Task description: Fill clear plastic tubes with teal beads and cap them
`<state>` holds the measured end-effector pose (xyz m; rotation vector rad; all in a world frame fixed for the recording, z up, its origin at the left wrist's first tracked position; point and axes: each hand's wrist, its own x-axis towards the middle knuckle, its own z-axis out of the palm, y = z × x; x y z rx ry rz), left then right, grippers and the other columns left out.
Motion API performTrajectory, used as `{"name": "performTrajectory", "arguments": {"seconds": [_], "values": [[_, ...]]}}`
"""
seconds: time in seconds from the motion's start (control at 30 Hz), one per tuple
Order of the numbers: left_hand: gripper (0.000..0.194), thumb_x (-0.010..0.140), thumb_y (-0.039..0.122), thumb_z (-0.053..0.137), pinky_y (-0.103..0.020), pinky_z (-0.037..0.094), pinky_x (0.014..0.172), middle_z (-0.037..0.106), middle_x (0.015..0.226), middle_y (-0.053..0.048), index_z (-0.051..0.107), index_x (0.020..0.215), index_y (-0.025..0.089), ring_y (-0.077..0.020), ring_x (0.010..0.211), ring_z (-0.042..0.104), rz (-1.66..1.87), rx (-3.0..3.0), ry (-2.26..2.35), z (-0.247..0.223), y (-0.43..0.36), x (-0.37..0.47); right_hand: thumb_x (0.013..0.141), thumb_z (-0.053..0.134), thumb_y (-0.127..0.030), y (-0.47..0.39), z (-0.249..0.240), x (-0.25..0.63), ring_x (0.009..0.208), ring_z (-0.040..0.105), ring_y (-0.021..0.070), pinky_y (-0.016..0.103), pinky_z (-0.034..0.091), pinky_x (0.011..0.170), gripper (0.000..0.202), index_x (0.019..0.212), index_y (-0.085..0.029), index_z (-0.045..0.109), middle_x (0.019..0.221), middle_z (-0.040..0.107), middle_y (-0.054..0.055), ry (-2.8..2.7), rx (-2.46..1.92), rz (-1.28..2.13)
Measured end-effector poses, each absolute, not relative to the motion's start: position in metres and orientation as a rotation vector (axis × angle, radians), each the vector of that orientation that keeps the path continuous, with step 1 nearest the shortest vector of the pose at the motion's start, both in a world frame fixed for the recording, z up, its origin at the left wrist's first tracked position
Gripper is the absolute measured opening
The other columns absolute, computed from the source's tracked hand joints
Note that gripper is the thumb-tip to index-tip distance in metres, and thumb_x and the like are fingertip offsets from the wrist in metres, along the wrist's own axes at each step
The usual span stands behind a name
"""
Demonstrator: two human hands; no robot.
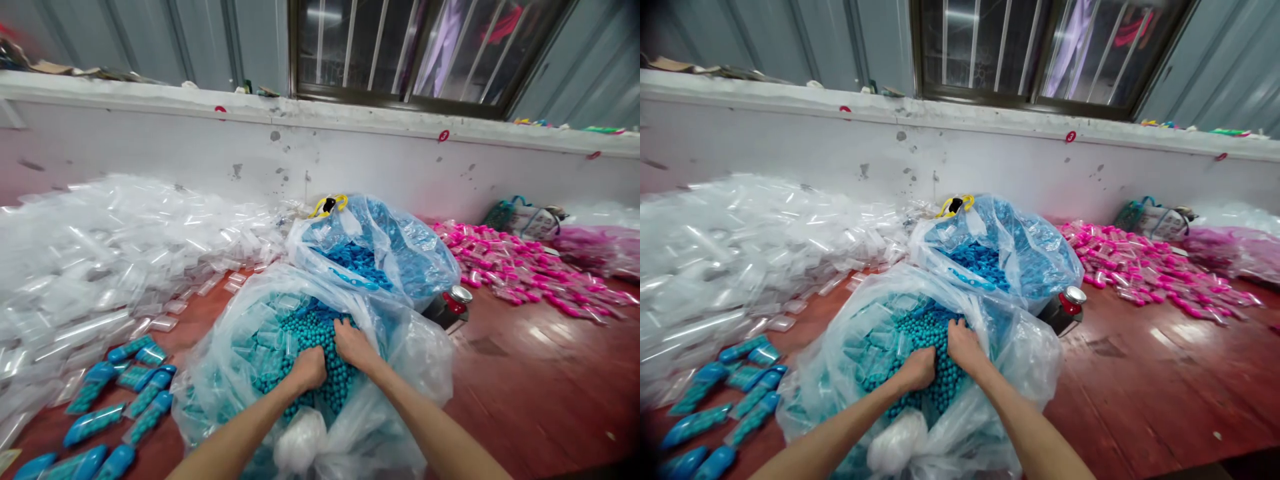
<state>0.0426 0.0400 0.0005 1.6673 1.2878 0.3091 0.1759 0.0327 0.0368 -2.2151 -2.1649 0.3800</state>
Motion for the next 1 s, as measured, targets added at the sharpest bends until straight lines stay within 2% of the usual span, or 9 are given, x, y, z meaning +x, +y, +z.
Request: {"name": "performTrajectory", "arguments": {"seconds": [0.1, 0.17, 0.37, 0.47, 0.53, 0.63, 0.77, 0.9, 1.0], "values": [[0.016, 0.072, 0.027, 0.053, -0.031, 0.043, 0.056, 0.040, 0.050, 0.006, 0.039, 0.067, 0.020, -0.0155, 0.052, 0.052, 0.366, 1.362, 1.179, -0.010, 0.048, 0.055, 0.083, 0.038, -0.014, 0.033, 0.032, 0.184, 0.094, 0.057, 0.0203, 0.028, 0.041, 0.077, 0.027, 0.108, -0.014, 0.048, 0.105, 0.057, 0.013, -2.160, -2.180, 0.433], [0.022, 0.073, 0.037, 0.053, -0.025, 0.040, 0.048, 0.039, 0.050, 0.008, 0.039, 0.073, 0.020, -0.0107, 0.043, 0.046, 0.402, 1.172, 1.060, -0.013, 0.049, 0.054, 0.084, 0.037, -0.015, 0.032, 0.031, 0.189, 0.099, 0.055, 0.0175, 0.025, 0.039, 0.081, 0.027, 0.108, -0.014, 0.049, 0.105, 0.059, 0.010, -2.145, -2.164, 0.465], [0.037, 0.064, 0.041, 0.062, -0.022, 0.040, 0.048, 0.050, 0.063, 0.005, 0.040, 0.086, 0.020, -0.0109, 0.052, 0.054, 0.528, 0.808, 0.815, -0.006, 0.042, 0.034, 0.086, 0.034, -0.019, 0.026, 0.030, 0.189, 0.096, 0.057, 0.0177, 0.025, 0.038, 0.080, 0.031, 0.110, -0.016, 0.052, 0.101, 0.063, 0.009, -2.141, -2.129, 0.489], [0.036, 0.063, 0.038, 0.064, -0.021, 0.038, 0.048, 0.052, 0.067, 0.004, 0.043, 0.084, 0.019, -0.0108, 0.056, 0.055, 0.576, 0.717, 0.779, 0.000, 0.038, 0.027, 0.085, 0.034, -0.016, 0.017, 0.034, 0.185, 0.096, 0.057, 0.0189, 0.026, 0.039, 0.079, 0.040, 0.125, -0.015, 0.042, 0.105, 0.062, 0.011, -2.193, -2.106, 0.408], [0.034, 0.063, 0.038, 0.065, -0.021, 0.037, 0.049, 0.053, 0.066, 0.003, 0.044, 0.081, 0.018, -0.0109, 0.057, 0.055, 0.598, 0.678, 0.766, 0.002, 0.036, 0.024, 0.085, 0.035, -0.019, 0.010, 0.039, 0.183, 0.091, 0.060, 0.0203, 0.027, 0.041, 0.075, 0.045, 0.131, -0.018, 0.036, 0.100, 0.064, 0.011, -2.245, -2.098, 0.337], [0.033, 0.061, 0.035, 0.067, -0.020, 0.035, 0.048, 0.051, 0.064, 0.004, 0.044, 0.080, 0.018, -0.0100, 0.056, 0.053, 0.629, 0.645, 0.768, 0.003, 0.033, 0.022, 0.086, 0.036, -0.027, 0.004, 0.045, 0.180, 0.083, 0.062, 0.0217, 0.028, 0.042, 0.070, 0.042, 0.127, -0.025, 0.043, 0.088, 0.068, 0.008, -2.265, -2.068, 0.319], [0.032, 0.062, 0.030, 0.068, -0.020, 0.036, 0.052, 0.052, 0.067, 0.004, 0.050, 0.085, 0.017, -0.0079, 0.058, 0.051, 0.729, 0.698, 0.812, 0.009, 0.027, 0.019, 0.085, 0.037, -0.028, 0.005, 0.048, 0.180, 0.086, 0.062, 0.0193, 0.026, 0.042, 0.074, 0.033, 0.110, -0.030, 0.058, 0.091, 0.069, 0.003, -2.191, -1.981, 0.470], [0.033, 0.063, 0.036, 0.066, -0.020, 0.037, 0.053, 0.056, 0.069, 0.002, 0.049, 0.081, 0.015, -0.0094, 0.061, 0.055, 0.788, 0.780, 0.823, 0.014, 0.022, 0.012, 0.085, 0.039, -0.033, 0.008, 0.044, 0.182, 0.093, 0.060, 0.0203, 0.029, 0.041, 0.080, 0.035, 0.115, -0.029, 0.056, 0.101, 0.066, 0.002, -2.165, -1.894, 0.570], [0.037, 0.063, 0.043, 0.063, -0.020, 0.034, 0.044, 0.058, 0.066, 0.002, 0.042, 0.081, 0.018, -0.0112, 0.053, 0.057, 0.726, 0.780, 0.852, 0.014, 0.017, 0.004, 0.087, 0.034, -0.033, 0.009, 0.045, 0.187, 0.083, 0.062, 0.0189, 0.028, 0.043, 0.075, 0.036, 0.116, -0.026, 0.055, 0.091, 0.068, 0.002, -2.199, -1.781, 0.701]]}}
